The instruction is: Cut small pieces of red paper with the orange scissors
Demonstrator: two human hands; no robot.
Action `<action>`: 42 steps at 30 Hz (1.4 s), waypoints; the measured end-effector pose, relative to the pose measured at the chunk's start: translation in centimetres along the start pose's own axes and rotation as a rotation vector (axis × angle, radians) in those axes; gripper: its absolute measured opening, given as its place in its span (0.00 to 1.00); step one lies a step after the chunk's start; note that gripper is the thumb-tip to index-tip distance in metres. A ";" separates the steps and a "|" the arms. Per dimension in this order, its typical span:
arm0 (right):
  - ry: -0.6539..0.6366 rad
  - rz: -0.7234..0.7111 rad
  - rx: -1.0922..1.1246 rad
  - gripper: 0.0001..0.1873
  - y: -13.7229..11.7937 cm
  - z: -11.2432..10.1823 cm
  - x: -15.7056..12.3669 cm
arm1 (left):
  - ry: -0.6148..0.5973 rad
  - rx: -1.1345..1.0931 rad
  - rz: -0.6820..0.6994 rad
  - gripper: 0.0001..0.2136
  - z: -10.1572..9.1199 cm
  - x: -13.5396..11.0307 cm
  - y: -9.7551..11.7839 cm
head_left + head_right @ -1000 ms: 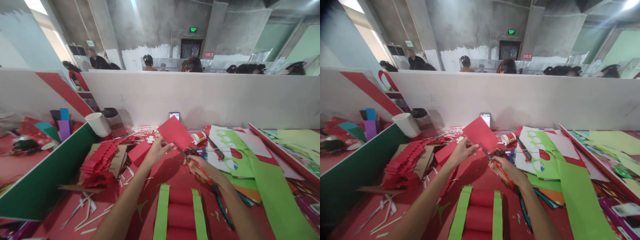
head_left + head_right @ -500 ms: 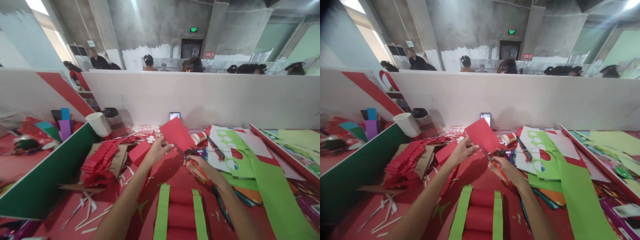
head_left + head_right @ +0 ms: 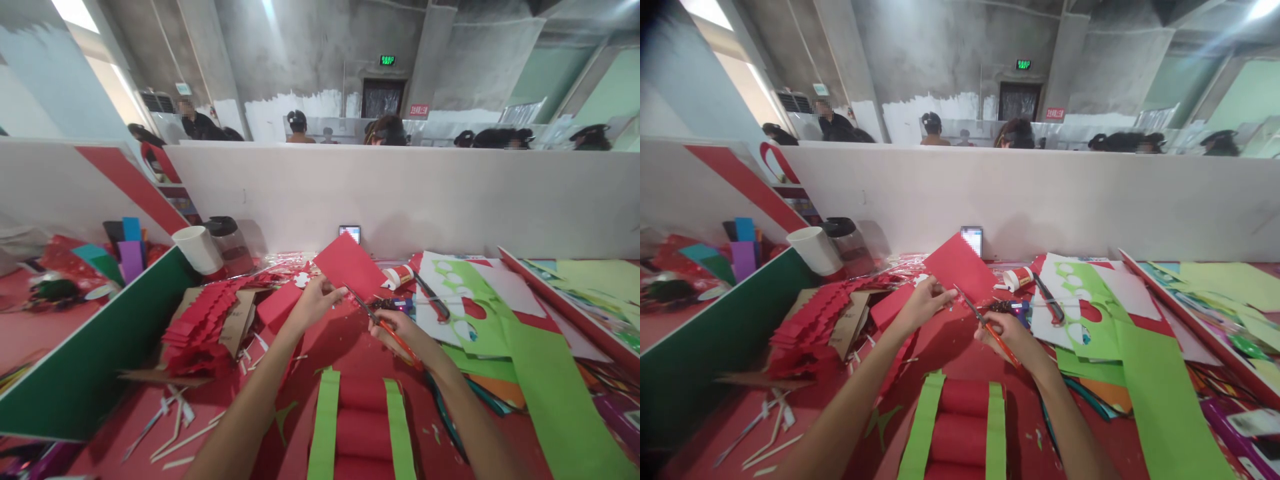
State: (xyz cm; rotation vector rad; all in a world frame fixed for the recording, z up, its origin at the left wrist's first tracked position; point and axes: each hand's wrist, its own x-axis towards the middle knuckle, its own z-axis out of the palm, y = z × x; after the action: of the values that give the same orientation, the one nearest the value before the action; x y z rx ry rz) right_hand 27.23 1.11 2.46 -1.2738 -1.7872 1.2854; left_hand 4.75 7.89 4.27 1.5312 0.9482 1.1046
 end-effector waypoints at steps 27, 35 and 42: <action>0.132 -0.143 -0.046 0.22 -0.4 1.5 -0.1 | 0.278 0.028 -0.054 0.20 3.5 -1.3 0.3; 0.217 -0.173 -0.074 0.22 0.1 1.7 0.7 | 0.273 0.000 -0.069 0.16 4.9 -1.8 -0.4; 0.263 -0.180 -0.081 0.21 -0.5 2.0 0.5 | 0.234 -0.011 -0.048 0.17 4.8 -1.7 -0.4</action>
State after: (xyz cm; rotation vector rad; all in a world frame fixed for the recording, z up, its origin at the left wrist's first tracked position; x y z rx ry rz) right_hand 25.19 0.79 2.21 -1.2307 -1.7342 0.9107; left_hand 8.89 5.07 3.01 1.3831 1.1282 1.2716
